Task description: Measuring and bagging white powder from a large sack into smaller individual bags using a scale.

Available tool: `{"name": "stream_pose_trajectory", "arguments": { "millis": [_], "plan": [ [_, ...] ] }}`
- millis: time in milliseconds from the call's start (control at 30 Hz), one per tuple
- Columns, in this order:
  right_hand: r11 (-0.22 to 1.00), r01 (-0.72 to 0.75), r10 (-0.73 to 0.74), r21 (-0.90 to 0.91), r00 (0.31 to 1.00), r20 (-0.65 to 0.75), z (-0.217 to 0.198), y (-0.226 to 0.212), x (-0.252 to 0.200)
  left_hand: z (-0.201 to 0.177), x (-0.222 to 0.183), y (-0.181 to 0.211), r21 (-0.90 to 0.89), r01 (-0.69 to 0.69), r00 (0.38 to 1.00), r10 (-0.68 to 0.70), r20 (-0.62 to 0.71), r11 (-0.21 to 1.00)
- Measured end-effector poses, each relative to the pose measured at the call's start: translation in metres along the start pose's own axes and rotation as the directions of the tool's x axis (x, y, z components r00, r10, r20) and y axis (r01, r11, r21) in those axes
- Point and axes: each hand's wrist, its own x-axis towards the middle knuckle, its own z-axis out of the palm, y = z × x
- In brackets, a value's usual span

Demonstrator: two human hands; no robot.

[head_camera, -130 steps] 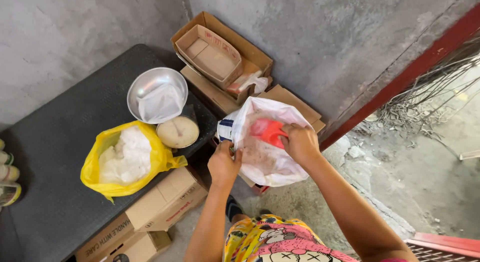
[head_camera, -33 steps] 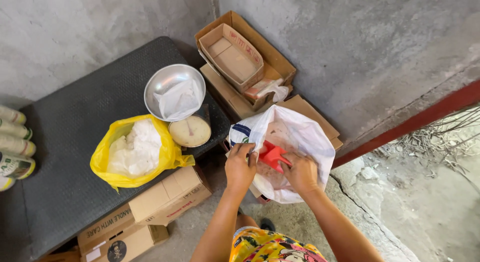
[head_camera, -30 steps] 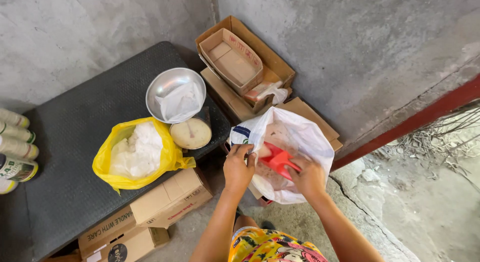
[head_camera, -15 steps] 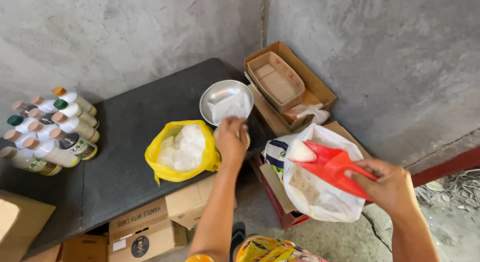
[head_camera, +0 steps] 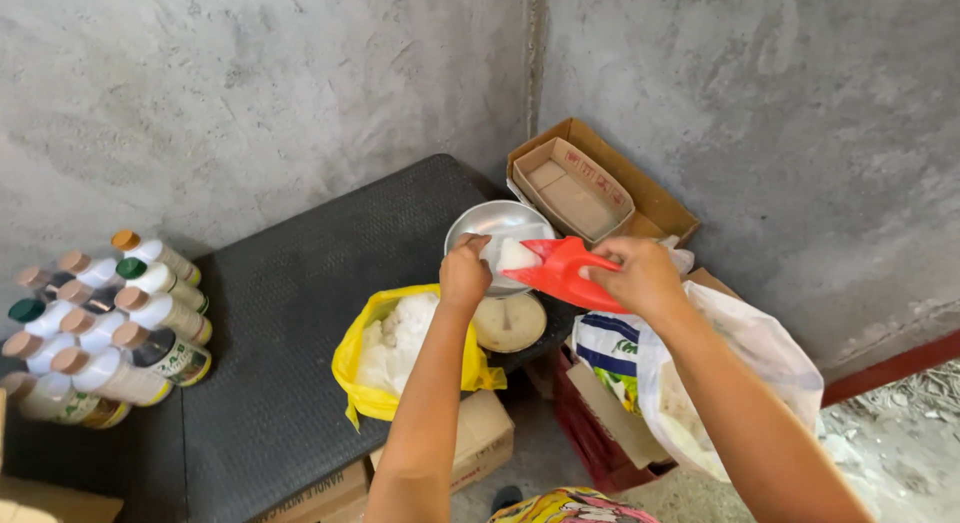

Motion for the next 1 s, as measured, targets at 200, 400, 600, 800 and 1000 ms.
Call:
{"name": "stream_pose_trajectory", "arguments": {
  "millis": [200, 400, 600, 800, 1000],
  "plan": [
    [0.941, -0.101, 0.147, -0.324, 0.982, 0.121, 0.041, -0.041, 0.049, -0.011, 0.009, -0.013, -0.127, -0.130, 0.991, 0.125, -0.046, 0.983],
    [0.879, 0.110, -0.023, -0.464, 0.982, 0.188, 0.097, -0.058, 0.086, -0.023, 0.018, -0.010, -0.285, 0.019, 0.999, -0.007, 0.043, 0.958],
    [0.604, 0.420, -0.273, -0.678, 0.908, 0.319, 0.096, -0.073, 0.089, -0.017, 0.017, -0.021, -0.342, 0.006, 0.999, 0.006, 0.032, 0.940],
    [0.651, 0.329, -0.208, -0.684, 0.944, 0.256, 0.054, -0.071, 0.073, -0.016, 0.006, -0.010, -0.370, 0.047, 0.999, -0.042, 0.020, 0.928],
    [0.889, 0.127, -0.161, -0.439, 0.986, -0.041, 0.013, -0.033, 0.020, -0.040, -0.017, 0.014, -0.430, 0.033, 0.987, -0.098, -0.129, 0.902]
  ]
}}
